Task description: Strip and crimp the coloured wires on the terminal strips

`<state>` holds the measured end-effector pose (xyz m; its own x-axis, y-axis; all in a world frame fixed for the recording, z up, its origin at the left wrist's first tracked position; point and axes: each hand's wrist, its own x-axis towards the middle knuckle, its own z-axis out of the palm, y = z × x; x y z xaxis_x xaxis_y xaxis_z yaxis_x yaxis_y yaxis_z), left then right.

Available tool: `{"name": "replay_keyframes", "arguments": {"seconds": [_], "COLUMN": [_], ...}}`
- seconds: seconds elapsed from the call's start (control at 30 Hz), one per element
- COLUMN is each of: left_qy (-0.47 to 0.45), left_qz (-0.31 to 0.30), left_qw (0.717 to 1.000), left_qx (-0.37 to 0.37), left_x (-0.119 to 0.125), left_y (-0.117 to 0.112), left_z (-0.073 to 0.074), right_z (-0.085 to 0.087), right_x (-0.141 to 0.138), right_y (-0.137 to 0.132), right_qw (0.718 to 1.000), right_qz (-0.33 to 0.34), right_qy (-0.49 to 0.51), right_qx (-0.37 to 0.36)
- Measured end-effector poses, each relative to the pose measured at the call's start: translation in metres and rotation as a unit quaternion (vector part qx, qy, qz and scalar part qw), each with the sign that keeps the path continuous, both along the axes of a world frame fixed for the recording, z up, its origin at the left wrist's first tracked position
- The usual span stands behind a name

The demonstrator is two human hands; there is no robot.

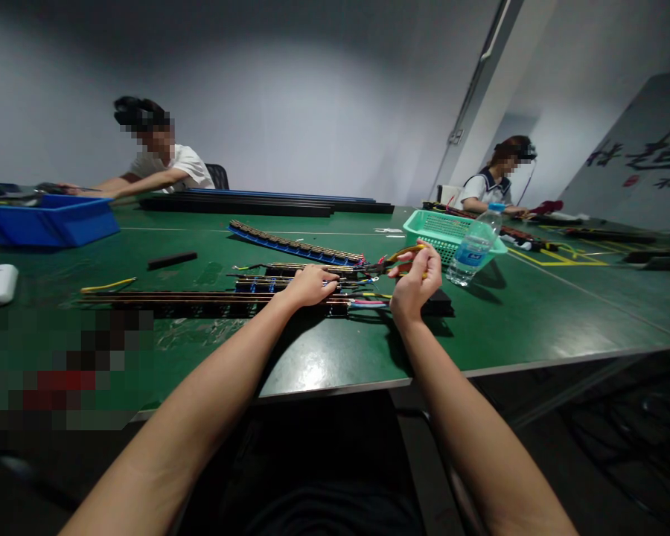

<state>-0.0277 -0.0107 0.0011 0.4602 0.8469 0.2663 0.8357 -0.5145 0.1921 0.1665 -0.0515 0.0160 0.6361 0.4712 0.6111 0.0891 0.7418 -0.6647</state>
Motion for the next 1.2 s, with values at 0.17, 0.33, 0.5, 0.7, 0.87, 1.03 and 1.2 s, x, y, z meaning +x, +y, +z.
{"name": "replay_keyframes", "arguments": {"seconds": [0.17, 0.33, 0.5, 0.7, 0.87, 1.03, 1.2], "left_qy": [0.000, 0.001, 0.009, 0.011, 0.011, 0.008, -0.001], "left_qz": [0.003, 0.002, 0.008, 0.001, 0.001, 0.002, -0.004], "left_qw": [1.000, 1.000, 1.000, 1.000, 1.000, 1.000, 1.000], "left_qx": [-0.005, -0.004, -0.012, -0.004, -0.003, -0.006, 0.001], "left_x": [0.000, 0.000, 0.001, 0.001, 0.002, 0.002, 0.001], "left_y": [0.000, -0.001, -0.002, 0.000, -0.002, -0.003, -0.002], "left_z": [0.001, 0.001, 0.003, 0.001, 0.002, 0.004, 0.003], "right_z": [0.000, 0.000, -0.010, -0.022, -0.023, -0.024, -0.026], "right_x": [0.009, 0.018, 0.019, 0.007, 0.007, 0.005, 0.007], "right_y": [0.019, 0.045, 0.062, 0.056, 0.043, 0.039, 0.049], "right_qw": [0.998, 0.989, 0.986, 0.964, 0.905, 0.903, 0.966], "right_qz": [0.008, 0.006, 0.063, 0.147, 0.186, 0.172, 0.115], "right_qy": [-0.062, -0.134, -0.126, -0.183, -0.345, -0.357, -0.186], "right_qx": [-0.010, -0.056, -0.087, -0.128, -0.164, -0.165, -0.137]}}
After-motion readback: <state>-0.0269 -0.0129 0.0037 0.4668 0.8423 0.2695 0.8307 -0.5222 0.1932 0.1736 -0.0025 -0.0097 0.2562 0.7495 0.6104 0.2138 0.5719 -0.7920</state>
